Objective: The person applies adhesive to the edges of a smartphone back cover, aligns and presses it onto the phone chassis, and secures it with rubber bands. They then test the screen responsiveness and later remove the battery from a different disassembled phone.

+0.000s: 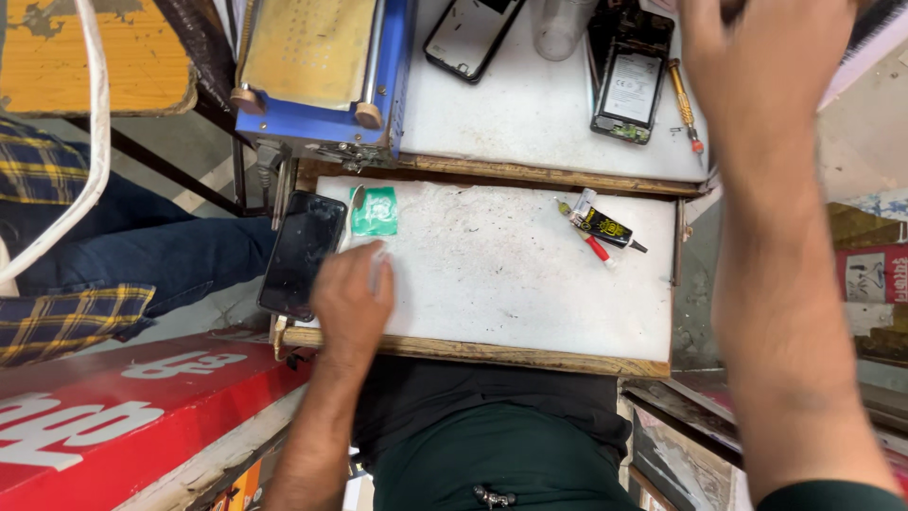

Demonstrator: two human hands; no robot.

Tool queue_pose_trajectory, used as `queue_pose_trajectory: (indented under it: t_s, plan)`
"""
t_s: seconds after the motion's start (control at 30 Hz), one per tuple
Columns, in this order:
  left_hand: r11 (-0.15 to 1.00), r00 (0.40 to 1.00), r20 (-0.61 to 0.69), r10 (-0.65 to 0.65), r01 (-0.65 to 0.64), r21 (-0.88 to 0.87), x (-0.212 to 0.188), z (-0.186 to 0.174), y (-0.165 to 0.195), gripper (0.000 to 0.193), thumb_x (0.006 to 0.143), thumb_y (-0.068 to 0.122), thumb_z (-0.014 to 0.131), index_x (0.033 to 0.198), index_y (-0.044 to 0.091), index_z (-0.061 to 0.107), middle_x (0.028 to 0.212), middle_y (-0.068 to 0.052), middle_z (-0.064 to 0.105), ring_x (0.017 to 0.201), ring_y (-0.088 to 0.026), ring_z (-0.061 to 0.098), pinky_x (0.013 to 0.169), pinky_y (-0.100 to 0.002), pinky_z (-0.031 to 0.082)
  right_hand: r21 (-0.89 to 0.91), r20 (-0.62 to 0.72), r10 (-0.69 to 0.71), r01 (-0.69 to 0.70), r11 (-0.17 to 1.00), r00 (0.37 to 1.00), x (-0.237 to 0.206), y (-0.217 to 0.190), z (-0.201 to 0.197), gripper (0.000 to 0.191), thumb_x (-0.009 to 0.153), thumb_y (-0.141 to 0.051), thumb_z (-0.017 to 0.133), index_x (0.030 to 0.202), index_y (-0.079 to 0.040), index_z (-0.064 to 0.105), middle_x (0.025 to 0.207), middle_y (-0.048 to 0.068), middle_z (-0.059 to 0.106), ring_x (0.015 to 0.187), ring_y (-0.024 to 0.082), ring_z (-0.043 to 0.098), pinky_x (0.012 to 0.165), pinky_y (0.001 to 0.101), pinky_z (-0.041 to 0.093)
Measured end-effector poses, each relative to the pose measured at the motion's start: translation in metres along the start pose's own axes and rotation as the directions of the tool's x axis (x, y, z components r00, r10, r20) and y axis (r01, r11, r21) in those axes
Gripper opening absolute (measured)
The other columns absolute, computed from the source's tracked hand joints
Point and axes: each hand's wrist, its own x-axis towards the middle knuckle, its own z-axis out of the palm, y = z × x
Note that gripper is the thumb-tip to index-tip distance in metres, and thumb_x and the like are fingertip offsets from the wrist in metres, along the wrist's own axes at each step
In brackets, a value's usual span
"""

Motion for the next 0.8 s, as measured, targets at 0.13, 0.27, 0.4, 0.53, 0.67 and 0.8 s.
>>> queue_pose_trajectory:
  t_s: [0.13, 0.27, 0.4, 0.53, 0.67, 0.8]
  plan:
    - [0.935, 0.983, 0.112, -0.148, 0.102, 0.341, 0.014, -0.03, -0.037, 0.056, 0.084, 0.029, 0.081, 0.132, 0.005, 0.063, 0.132, -0.022, 0.06, 0.12, -0.041, 0.056, 0.097, -0.053, 0.048, 0.144, 0.185, 0.079, -0.106, 0.984, 0.98, -0.086, -0.036, -0.002, 0.025, 0.11, -0.029, 0.079, 0.128, -0.011, 0.078, 0.077, 0.01, 0.07, 0.064, 0.02, 0.067, 0.061, 0.0348, 0.054]
    - [0.925, 0.944, 0.21, -0.253, 0.172, 0.337, 0.019, -0.037, -0.051, 0.069, 0.084, 0.037, 0.082, 0.141, 0.008, 0.057, 0.143, -0.026, 0.051, 0.123, -0.045, 0.054, 0.096, -0.057, 0.047, 0.363, 0.453, 0.217, -0.401, 0.841, 0.865, -0.159, -0.07, 0.003, 0.024, 0.098, -0.021, 0.075, 0.121, -0.015, 0.078, 0.088, 0.009, 0.078, 0.064, 0.014, 0.069, 0.058, 0.0279, 0.055]
    - [0.941, 0.938, 0.226, -0.263, 0.197, 0.275, 0.019, -0.037, -0.055, 0.067, 0.087, 0.033, 0.081, 0.143, 0.007, 0.056, 0.145, -0.026, 0.052, 0.125, -0.046, 0.052, 0.099, -0.057, 0.047, 0.436, 0.417, 0.214, -0.401, 0.806, 0.883, -0.195, -0.08, 0.001, 0.018, 0.096, -0.015, 0.074, 0.113, -0.012, 0.079, 0.094, 0.009, 0.078, 0.07, 0.012, 0.071, 0.059, 0.0261, 0.054]
    - [0.938, 0.932, 0.245, -0.267, 0.193, 0.29, 0.016, -0.036, -0.058, 0.067, 0.088, 0.032, 0.079, 0.146, 0.008, 0.055, 0.146, -0.025, 0.051, 0.127, -0.046, 0.052, 0.1, -0.058, 0.046, 0.402, 0.361, 0.312, -0.448, 0.798, 0.879, -0.203, -0.074, -0.002, 0.015, 0.097, -0.01, 0.074, 0.111, -0.01, 0.078, 0.096, 0.009, 0.077, 0.07, 0.014, 0.069, 0.058, 0.0271, 0.051]
    - [0.93, 0.915, 0.296, -0.274, 0.173, 0.325, 0.019, -0.035, -0.058, 0.071, 0.086, 0.03, 0.079, 0.149, 0.011, 0.052, 0.146, -0.026, 0.048, 0.129, -0.045, 0.05, 0.099, -0.058, 0.046, 0.441, 0.309, 0.285, -0.402, 0.803, 0.908, -0.195, -0.071, 0.0, 0.015, 0.098, -0.009, 0.074, 0.112, -0.009, 0.077, 0.098, 0.009, 0.076, 0.073, 0.013, 0.069, 0.06, 0.0262, 0.053]
    - [0.932, 0.89, 0.355, -0.286, 0.173, 0.317, 0.027, -0.041, -0.056, 0.076, 0.083, 0.031, 0.08, 0.15, 0.012, 0.049, 0.147, -0.026, 0.047, 0.131, -0.045, 0.048, 0.1, -0.059, 0.044, 0.474, 0.307, 0.22, -0.35, 0.808, 0.926, -0.199, -0.081, 0.006, 0.015, 0.099, -0.009, 0.073, 0.113, -0.01, 0.077, 0.101, 0.009, 0.077, 0.076, 0.012, 0.071, 0.06, 0.0246, 0.054]
